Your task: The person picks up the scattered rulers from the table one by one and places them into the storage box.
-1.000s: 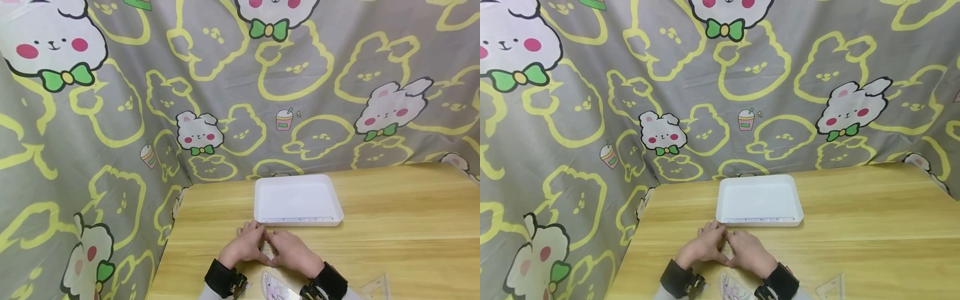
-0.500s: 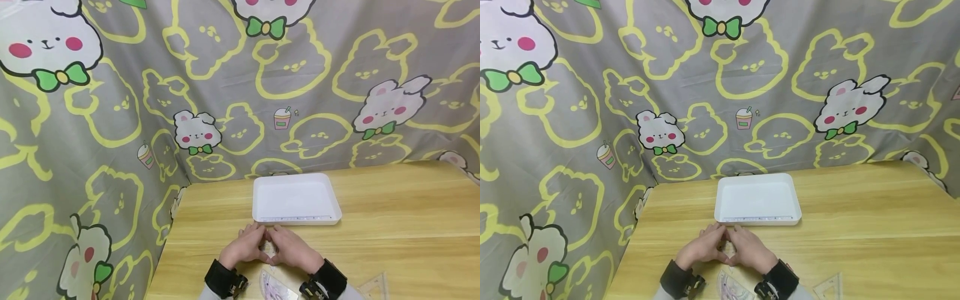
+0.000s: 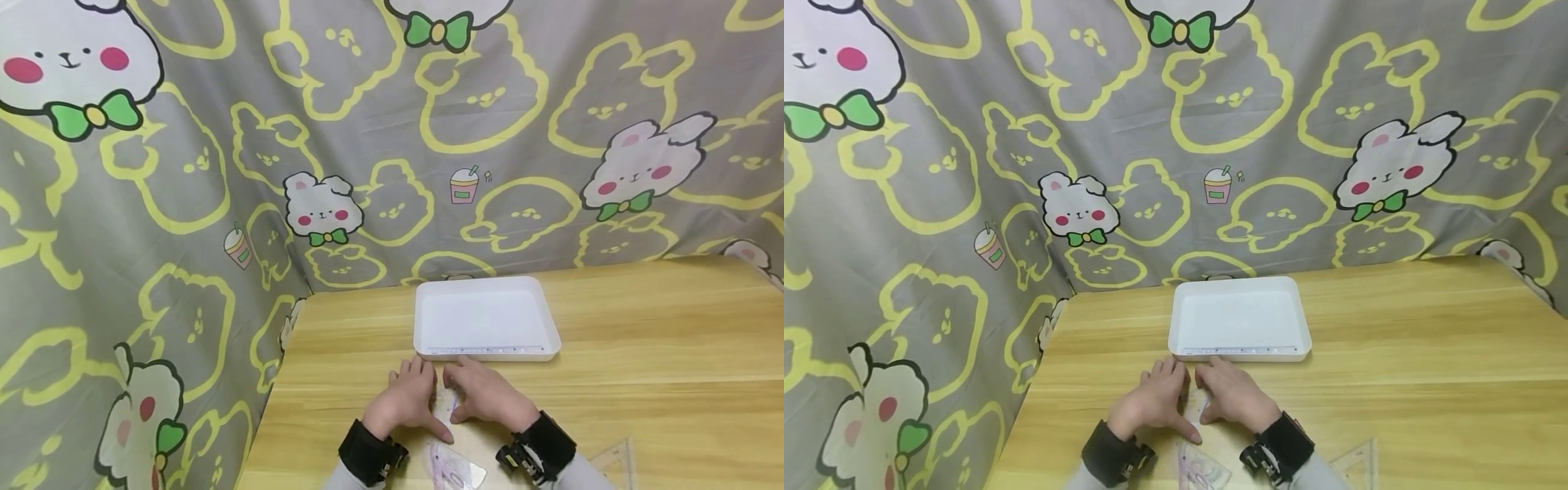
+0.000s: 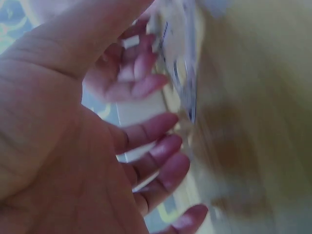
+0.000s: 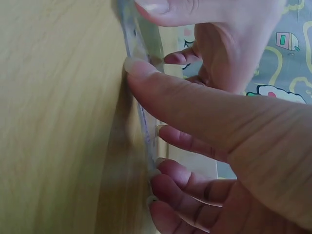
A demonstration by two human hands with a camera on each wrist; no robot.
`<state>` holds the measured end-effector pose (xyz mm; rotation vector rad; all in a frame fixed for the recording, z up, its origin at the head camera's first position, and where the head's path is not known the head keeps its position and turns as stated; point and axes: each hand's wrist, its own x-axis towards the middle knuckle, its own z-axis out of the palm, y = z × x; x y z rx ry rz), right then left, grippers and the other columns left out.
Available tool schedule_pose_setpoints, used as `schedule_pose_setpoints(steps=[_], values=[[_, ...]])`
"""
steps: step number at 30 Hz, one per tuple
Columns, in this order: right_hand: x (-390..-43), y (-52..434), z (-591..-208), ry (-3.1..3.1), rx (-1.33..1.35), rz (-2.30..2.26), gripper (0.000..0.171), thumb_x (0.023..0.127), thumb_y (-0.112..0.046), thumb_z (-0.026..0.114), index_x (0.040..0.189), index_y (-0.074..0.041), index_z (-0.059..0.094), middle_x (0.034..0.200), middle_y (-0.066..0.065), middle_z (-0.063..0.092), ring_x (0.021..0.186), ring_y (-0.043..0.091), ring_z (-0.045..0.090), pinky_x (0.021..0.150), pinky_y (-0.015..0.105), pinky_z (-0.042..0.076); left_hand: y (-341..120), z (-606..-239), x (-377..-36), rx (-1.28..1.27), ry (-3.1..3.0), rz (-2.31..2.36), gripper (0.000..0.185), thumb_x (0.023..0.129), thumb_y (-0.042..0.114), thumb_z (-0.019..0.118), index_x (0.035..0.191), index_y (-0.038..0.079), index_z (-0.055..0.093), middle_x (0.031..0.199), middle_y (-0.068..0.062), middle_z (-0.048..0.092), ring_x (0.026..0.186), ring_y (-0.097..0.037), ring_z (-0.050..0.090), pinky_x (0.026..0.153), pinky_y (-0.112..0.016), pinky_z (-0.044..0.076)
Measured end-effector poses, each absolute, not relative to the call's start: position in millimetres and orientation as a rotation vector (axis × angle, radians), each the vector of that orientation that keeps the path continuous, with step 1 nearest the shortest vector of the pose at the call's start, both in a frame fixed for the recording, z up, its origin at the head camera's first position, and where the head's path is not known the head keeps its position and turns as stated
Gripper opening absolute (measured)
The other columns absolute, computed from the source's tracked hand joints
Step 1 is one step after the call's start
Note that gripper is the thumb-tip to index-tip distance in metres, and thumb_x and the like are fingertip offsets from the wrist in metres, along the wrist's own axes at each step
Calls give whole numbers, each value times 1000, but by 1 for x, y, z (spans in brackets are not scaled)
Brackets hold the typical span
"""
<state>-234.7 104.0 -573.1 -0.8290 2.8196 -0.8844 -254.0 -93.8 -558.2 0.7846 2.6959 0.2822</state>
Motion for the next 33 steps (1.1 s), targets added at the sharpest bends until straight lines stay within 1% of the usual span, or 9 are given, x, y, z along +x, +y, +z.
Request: schedule_pose_setpoints(steps=[2,5,8,11,17,23,28,30,33], values=[[-235,104,-574,2828,-834,-887,50,60,-22,99,93,-13,62,91,-3,49,83,13,45,68,29,43,-89,-559,-250,775,2717,253,86,60,61,97,112,11,49,107,-1,35,97,-19,34,75,-34,28],[-236,102,-574,2857,-828,-876,47,60,-20,98,85,-13,59,86,-4,45,79,13,41,66,27,39,-87,-560,-249,752,2735,265,81,61,53,100,110,11,51,106,0,36,96,-19,34,75,-33,27],[-236,100,-573,2887,-802,-843,48,60,-20,98,80,-13,56,83,-4,43,76,14,40,64,28,37,-89,-559,-251,750,2710,330,70,62,46,100,105,16,52,102,2,37,93,-17,34,74,-31,26],[-235,99,-571,2878,-745,-831,48,59,-20,99,78,-12,55,81,-4,45,74,15,41,64,29,38,-91,-559,-253,794,2666,372,63,65,42,99,105,19,55,99,6,37,91,-15,34,74,-29,26],[-233,94,-568,2828,-648,-829,48,59,-19,100,78,-11,56,79,-2,48,73,17,44,64,33,39,-93,-560,-256,852,2616,394,59,66,39,98,103,20,57,96,9,39,90,-13,35,76,-27,27],[-232,95,-573,2804,-704,-858,45,59,-17,98,78,-13,57,78,-4,49,72,15,44,64,31,39,-92,-564,-259,861,2587,381,52,68,40,97,96,21,57,94,9,40,88,-12,34,75,-25,27],[-233,95,-575,2795,-727,-891,47,61,-19,98,88,-11,60,82,-4,52,76,15,46,68,32,42,-92,-563,-258,843,2622,412,61,67,39,99,105,19,57,97,8,40,91,-12,36,76,-24,30],[-233,95,-575,2803,-727,-887,49,61,-19,98,89,-11,59,82,-5,51,76,15,45,68,32,41,-91,-562,-257,830,2650,408,64,66,38,100,108,17,56,98,7,40,91,-13,37,76,-25,32],[-232,94,-573,2816,-718,-867,48,62,-18,98,86,-12,57,79,-5,49,74,15,44,66,31,41,-90,-560,-257,858,2680,399,57,66,35,100,103,15,62,95,7,43,89,-13,39,77,-24,34]])
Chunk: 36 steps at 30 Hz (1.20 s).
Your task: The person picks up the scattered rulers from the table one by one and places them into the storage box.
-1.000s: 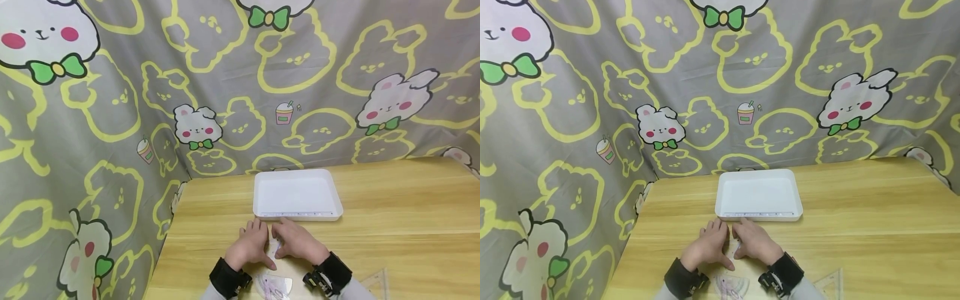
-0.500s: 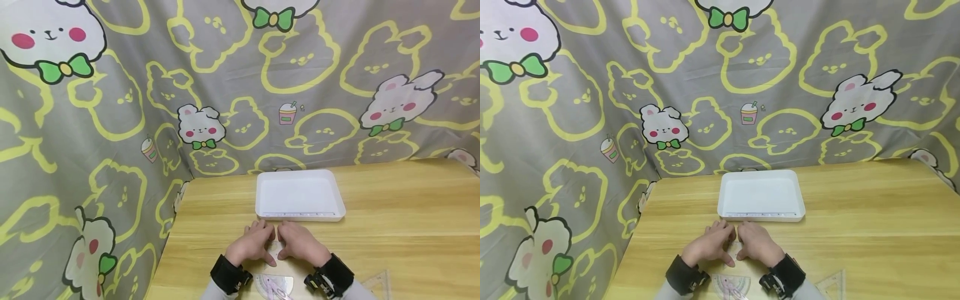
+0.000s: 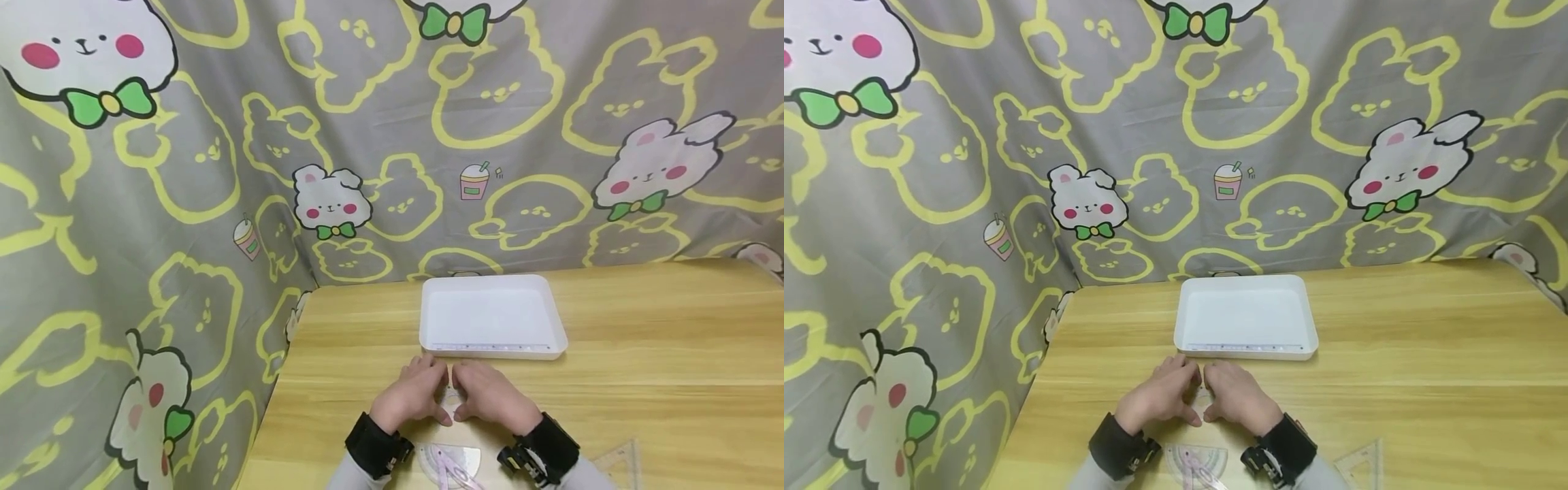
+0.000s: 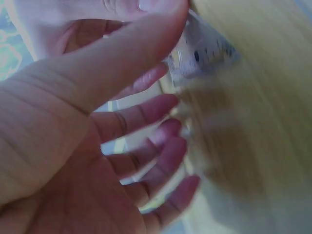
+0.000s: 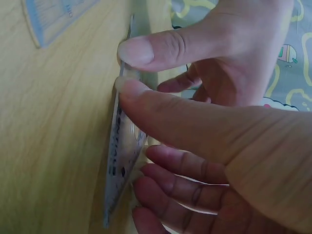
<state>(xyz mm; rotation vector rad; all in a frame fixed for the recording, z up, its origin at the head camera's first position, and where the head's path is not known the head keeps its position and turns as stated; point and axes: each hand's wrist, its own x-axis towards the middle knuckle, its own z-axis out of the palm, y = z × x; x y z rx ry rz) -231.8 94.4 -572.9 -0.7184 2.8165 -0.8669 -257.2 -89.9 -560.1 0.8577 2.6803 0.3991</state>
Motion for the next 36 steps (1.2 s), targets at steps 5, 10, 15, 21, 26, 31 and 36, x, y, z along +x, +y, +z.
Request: schedule_pose_setpoints(steps=[5,10,15,21,26,31,36], values=[[-232,92,-569,2834,-621,-842,48,60,-15,99,84,-11,57,80,-2,50,74,17,46,67,35,44,-92,-565,-264,916,2663,482,48,68,31,100,100,15,67,96,9,51,91,-8,44,83,-20,38],[-235,96,-573,2832,-707,-861,56,58,-21,100,98,-10,63,95,0,60,87,20,56,79,43,52,-97,-572,-267,919,2615,570,55,71,29,98,112,16,64,111,7,57,106,-7,49,96,-21,43],[-240,100,-575,2829,-766,-888,56,57,-22,100,100,-10,67,100,-2,62,91,17,55,81,40,52,-98,-572,-269,917,2584,582,62,72,31,98,118,14,59,111,6,54,106,-7,46,95,-21,42],[-241,100,-575,2834,-854,-895,54,59,-23,100,103,-8,72,101,-1,63,92,17,58,83,41,54,-99,-572,-272,927,2565,568,65,73,32,97,120,14,55,110,5,52,105,-7,46,93,-20,42],[-242,101,-574,2852,-896,-892,58,60,-21,100,111,-7,75,101,-2,62,89,14,55,79,37,53,-99,-574,-275,931,2562,591,67,73,31,98,119,14,52,109,5,53,102,-7,46,91,-19,42],[-244,102,-577,2840,-936,-910,55,61,-20,99,110,-6,76,91,-4,55,80,7,46,70,28,45,-98,-575,-275,911,2570,594,68,71,33,98,115,15,51,105,6,51,97,-7,44,86,-19,41],[-246,103,-578,2820,-984,-939,48,62,-20,98,103,-8,77,89,-5,55,78,6,45,69,27,44,-98,-573,-275,877,2573,592,66,70,34,99,111,15,50,101,6,49,94,-9,43,82,-20,40]])
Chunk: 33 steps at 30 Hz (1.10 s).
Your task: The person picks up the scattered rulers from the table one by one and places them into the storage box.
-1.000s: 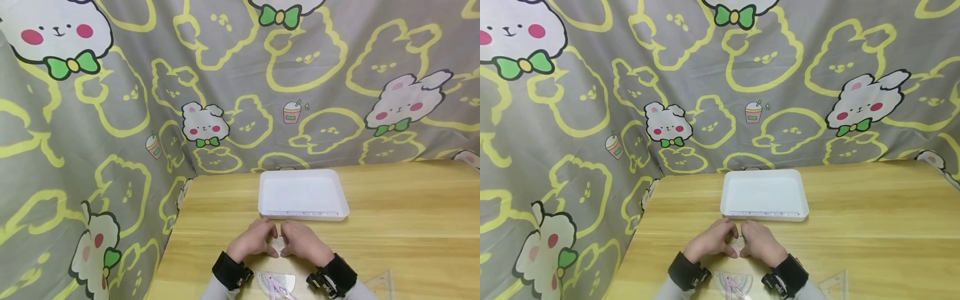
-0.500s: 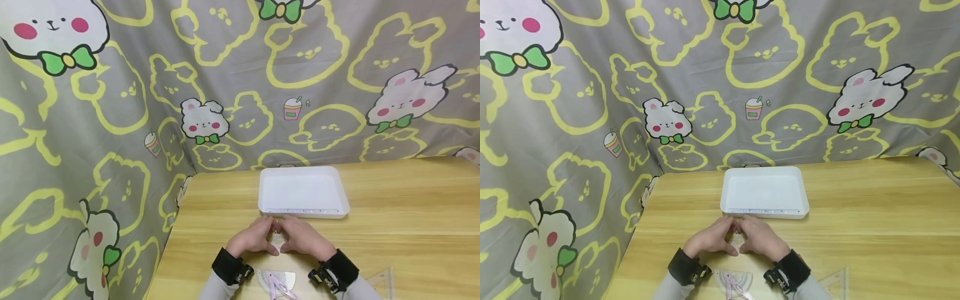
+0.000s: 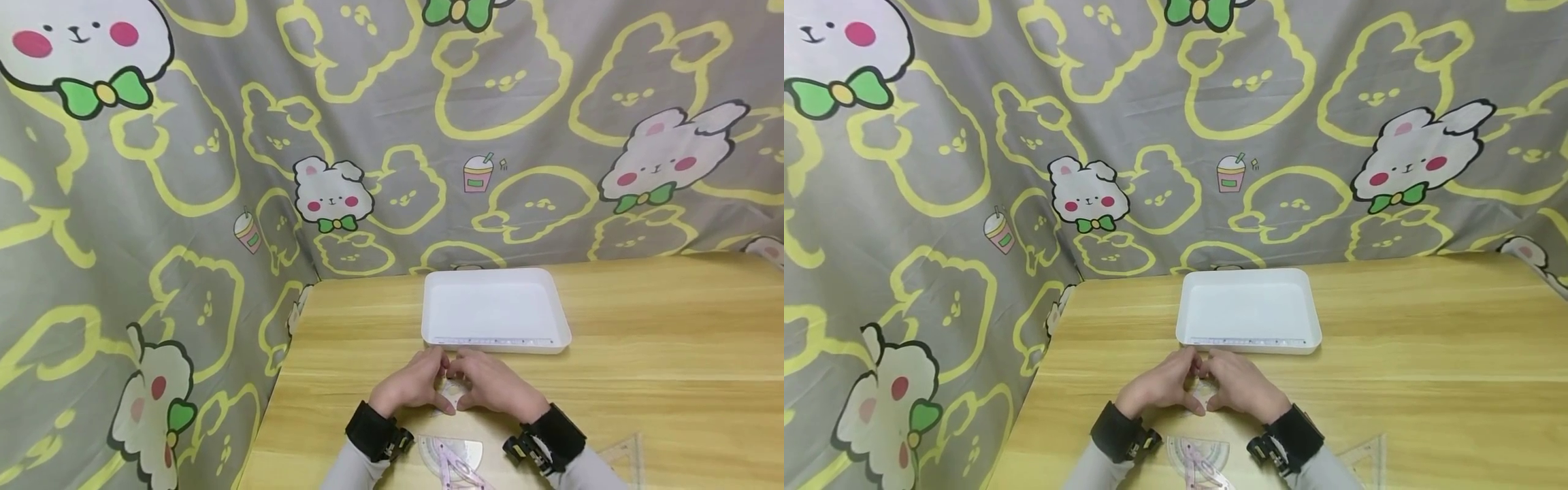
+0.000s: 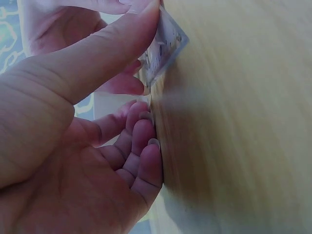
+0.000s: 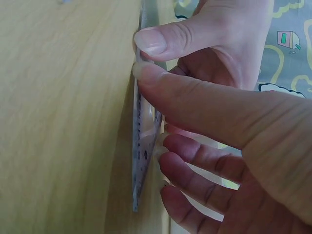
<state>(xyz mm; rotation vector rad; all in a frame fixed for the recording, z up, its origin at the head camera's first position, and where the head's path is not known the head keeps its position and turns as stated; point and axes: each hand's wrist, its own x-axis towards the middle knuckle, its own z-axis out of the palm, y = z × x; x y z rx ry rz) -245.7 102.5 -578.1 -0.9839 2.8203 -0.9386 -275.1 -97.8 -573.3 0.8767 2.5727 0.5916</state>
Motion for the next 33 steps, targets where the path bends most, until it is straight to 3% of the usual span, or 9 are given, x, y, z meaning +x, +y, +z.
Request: schedule_pose_setpoints(steps=[7,21,25,29,33], values=[[-249,105,-579,2855,-944,-918,47,59,-24,100,95,-13,72,86,-6,53,77,8,45,68,28,42,-96,-570,-277,881,2564,601,65,71,35,98,111,15,51,102,6,49,94,-8,43,82,-19,40],[-248,107,-575,2725,-826,-1060,58,60,-15,100,99,-12,57,83,-5,51,77,9,46,68,27,41,-95,-569,-280,964,2549,584,61,71,32,98,113,17,57,106,7,54,101,-7,46,91,-20,41],[-249,109,-575,2700,-851,-1095,55,64,-13,98,101,-13,57,82,-5,55,75,8,48,66,26,43,-95,-567,-282,1019,2496,605,44,75,28,96,101,16,63,92,8,56,85,-4,49,78,-19,42],[-251,112,-578,2624,-863,-1164,48,70,-10,94,99,-14,57,79,-8,60,72,5,53,67,25,47,-96,-568,-283,1026,2426,658,24,86,21,88,85,15,65,74,11,54,67,-1,47,63,-17,41],[-251,115,-575,2507,-864,-1280,36,78,-4,88,100,-12,60,79,-7,67,70,4,61,68,25,52,-100,-570,-280,1010,2390,770,14,97,17,76,87,14,67,74,13,60,66,2,51,63,-15,43]])
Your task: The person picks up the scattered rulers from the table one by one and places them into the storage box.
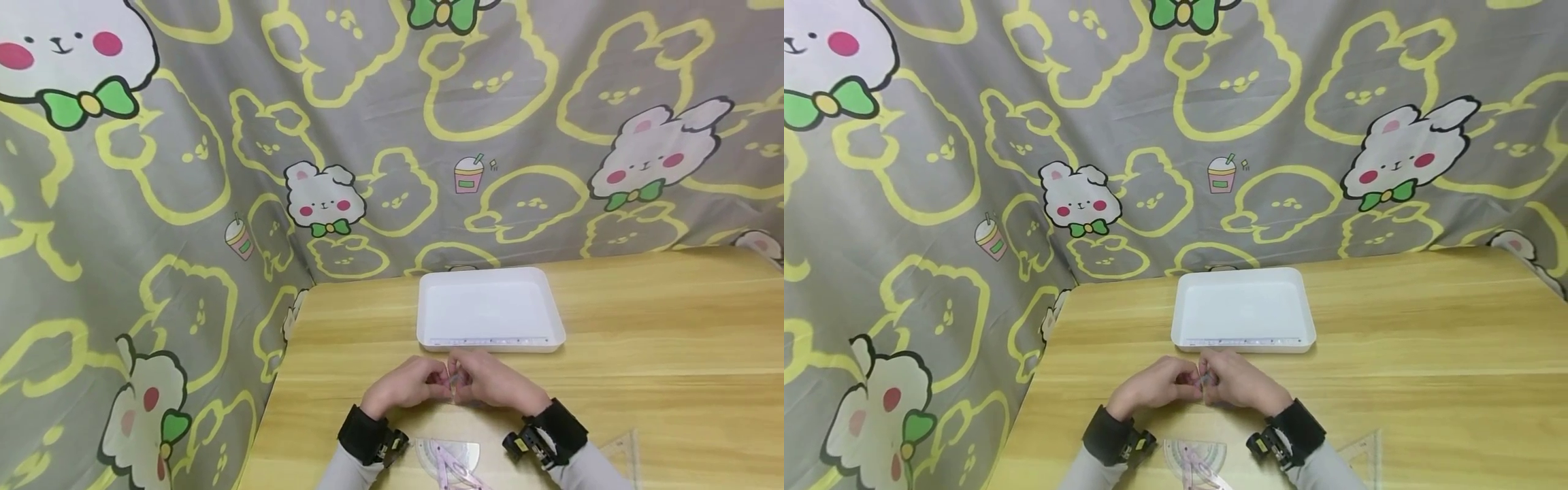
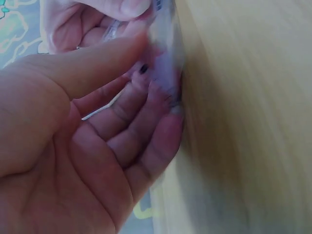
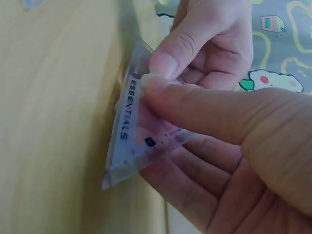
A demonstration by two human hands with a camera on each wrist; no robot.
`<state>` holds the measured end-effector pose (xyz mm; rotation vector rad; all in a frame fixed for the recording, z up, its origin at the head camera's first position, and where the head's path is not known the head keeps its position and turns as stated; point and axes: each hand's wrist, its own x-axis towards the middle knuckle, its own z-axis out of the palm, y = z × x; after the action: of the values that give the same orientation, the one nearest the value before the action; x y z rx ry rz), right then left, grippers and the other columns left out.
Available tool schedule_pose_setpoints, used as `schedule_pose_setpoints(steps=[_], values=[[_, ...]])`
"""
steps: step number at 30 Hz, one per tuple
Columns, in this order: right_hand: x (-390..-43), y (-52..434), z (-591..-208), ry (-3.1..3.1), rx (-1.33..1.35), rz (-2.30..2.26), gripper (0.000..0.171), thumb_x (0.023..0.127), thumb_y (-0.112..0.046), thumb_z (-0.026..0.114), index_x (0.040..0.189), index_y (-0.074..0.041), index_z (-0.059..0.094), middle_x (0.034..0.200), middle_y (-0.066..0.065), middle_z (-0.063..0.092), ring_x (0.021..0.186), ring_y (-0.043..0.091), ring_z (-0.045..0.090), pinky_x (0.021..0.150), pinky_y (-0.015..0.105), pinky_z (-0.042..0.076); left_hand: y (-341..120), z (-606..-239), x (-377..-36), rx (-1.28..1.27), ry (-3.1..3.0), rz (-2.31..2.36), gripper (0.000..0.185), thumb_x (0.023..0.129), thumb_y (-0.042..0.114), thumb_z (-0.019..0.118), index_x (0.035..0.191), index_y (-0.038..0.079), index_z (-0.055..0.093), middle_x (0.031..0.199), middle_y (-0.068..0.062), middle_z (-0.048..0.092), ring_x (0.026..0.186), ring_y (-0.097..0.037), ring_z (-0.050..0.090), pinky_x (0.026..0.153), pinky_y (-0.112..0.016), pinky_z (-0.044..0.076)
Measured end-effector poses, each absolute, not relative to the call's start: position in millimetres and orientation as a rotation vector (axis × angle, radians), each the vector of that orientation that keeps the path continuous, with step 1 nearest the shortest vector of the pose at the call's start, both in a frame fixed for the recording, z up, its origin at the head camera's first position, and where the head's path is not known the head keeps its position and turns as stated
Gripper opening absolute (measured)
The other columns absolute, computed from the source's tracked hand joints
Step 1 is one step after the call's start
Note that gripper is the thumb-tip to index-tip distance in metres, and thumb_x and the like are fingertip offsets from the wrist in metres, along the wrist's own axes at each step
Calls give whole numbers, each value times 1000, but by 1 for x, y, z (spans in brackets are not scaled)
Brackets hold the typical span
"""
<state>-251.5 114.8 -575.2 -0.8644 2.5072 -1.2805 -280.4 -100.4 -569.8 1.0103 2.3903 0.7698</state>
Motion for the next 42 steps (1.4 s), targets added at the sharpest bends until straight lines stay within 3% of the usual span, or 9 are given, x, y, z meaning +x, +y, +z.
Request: schedule_pose_setpoints(steps=[7,16,22,37,42], values=[[-256,131,-558,2485,-782,-1348,29,85,-4,83,103,-9,60,77,-6,67,65,8,61,61,27,54,-95,-562,-281,921,2240,1060,7,106,14,62,103,9,65,81,3,74,70,-5,69,66,-22,57],[-264,152,-547,2669,-771,-1413,29,85,-5,85,103,-10,63,82,-6,67,69,4,60,63,25,53,-82,-552,-283,941,2392,1255,18,105,15,64,122,9,69,87,0,75,72,-6,67,67,-22,55],[-267,165,-544,2765,-728,-1485,24,89,-6,81,108,-9,67,86,-4,68,73,7,63,65,26,54,-67,-544,-287,809,2414,1460,15,103,14,67,118,13,70,87,-3,75,77,-16,72,70,-25,55],[-268,191,-554,3021,-515,-1572,28,91,-1,78,118,-4,72,89,1,73,77,17,70,68,29,57,-13,-542,-304,593,2273,1828,12,98,6,72,106,-2,67,88,-15,73,77,-31,77,74,-44,64],[-272,197,-558,3123,-487,-1577,40,86,3,81,125,1,68,98,11,73,77,21,72,68,30,60,3,-542,-313,572,2260,1862,12,101,6,68,110,-1,66,89,-13,74,84,-37,77,73,-35,64]])
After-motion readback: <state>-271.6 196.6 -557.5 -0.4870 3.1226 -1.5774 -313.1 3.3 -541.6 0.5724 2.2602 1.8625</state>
